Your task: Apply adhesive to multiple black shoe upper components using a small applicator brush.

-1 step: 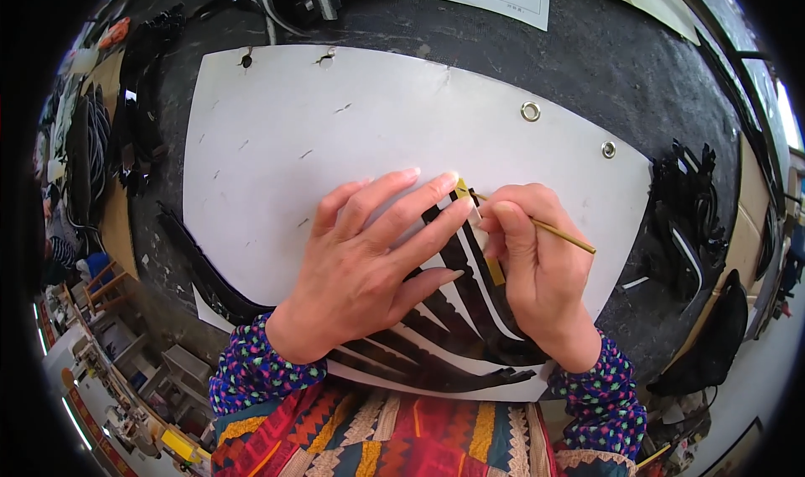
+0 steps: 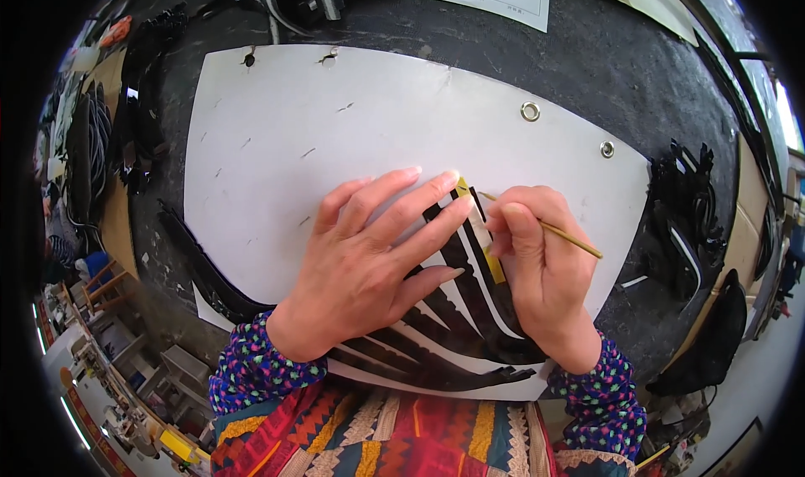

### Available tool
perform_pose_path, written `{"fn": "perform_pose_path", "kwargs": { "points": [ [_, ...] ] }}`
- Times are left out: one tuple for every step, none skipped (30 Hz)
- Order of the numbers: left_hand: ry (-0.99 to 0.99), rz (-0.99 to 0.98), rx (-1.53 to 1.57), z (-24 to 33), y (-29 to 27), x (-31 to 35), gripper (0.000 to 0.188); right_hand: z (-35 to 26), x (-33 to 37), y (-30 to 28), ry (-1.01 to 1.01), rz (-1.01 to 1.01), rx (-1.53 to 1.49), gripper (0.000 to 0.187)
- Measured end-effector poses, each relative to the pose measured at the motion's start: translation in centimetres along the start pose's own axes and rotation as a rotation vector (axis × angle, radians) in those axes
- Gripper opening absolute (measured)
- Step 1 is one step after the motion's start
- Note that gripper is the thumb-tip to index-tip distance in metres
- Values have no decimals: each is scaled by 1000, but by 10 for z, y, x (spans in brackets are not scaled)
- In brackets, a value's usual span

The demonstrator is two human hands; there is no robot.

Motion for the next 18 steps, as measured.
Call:
{"fn": "perform_pose_path", "kwargs": {
  "points": [
    [1,2,6,0,0,1,57,-1,3,-2,9,17,-2,10],
    [2,4,13,-1,0,2,57,-5,6,1,5,13,-1,10],
    [4,21,24,0,1,2,57,-15,10,4,-97,27,213,12],
    [5,25,27,-1,2,2,57,-24,14,7,-198,42,427,18],
    [12,38,35,-1,3,3,56,-22,22,12,-157,30,481,29],
    [23,54,42,-2,3,3,56,-19,26,13,-162,32,487,29],
    [19,61,70,-1,3,2,57,-16,28,15,-187,49,553,29],
    [23,66,71,-1,3,1,57,-16,30,15,-212,66,617,28],
    [26,82,109,-1,1,2,57,-16,30,15,-194,85,599,27],
    [29,97,146,-1,0,3,58,-18,30,17,-198,86,597,27],
    [29,114,150,0,-1,5,59,-18,29,18,-135,99,573,25],
    [32,118,152,1,-3,6,59,-18,29,18,-69,113,557,23],
    [28,134,127,2,-6,8,58,-19,28,18,-72,114,559,23],
    [23,149,101,3,-9,10,56,-19,27,19,-37,112,543,21],
    [29,151,105,6,-13,12,56,-18,27,18,0,114,531,19],
    [41,122,57,11,-17,15,54,-18,27,18,0,118,536,19],
    [52,94,10,13,-20,18,53,-17,28,17,29,130,517,19],
    [53,95,7,14,-23,22,53,-16,29,17,56,140,492,19]
  ]
}}
Point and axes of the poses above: each hand's wrist, its own x-axis away from the middle knuckle, its own y-axis out of the palm, z = x × y, the point moved 3 cm from there along -x, towards the middle knuckle, and after that the axes turned 3 degrees about z, right-handed, at the moved point
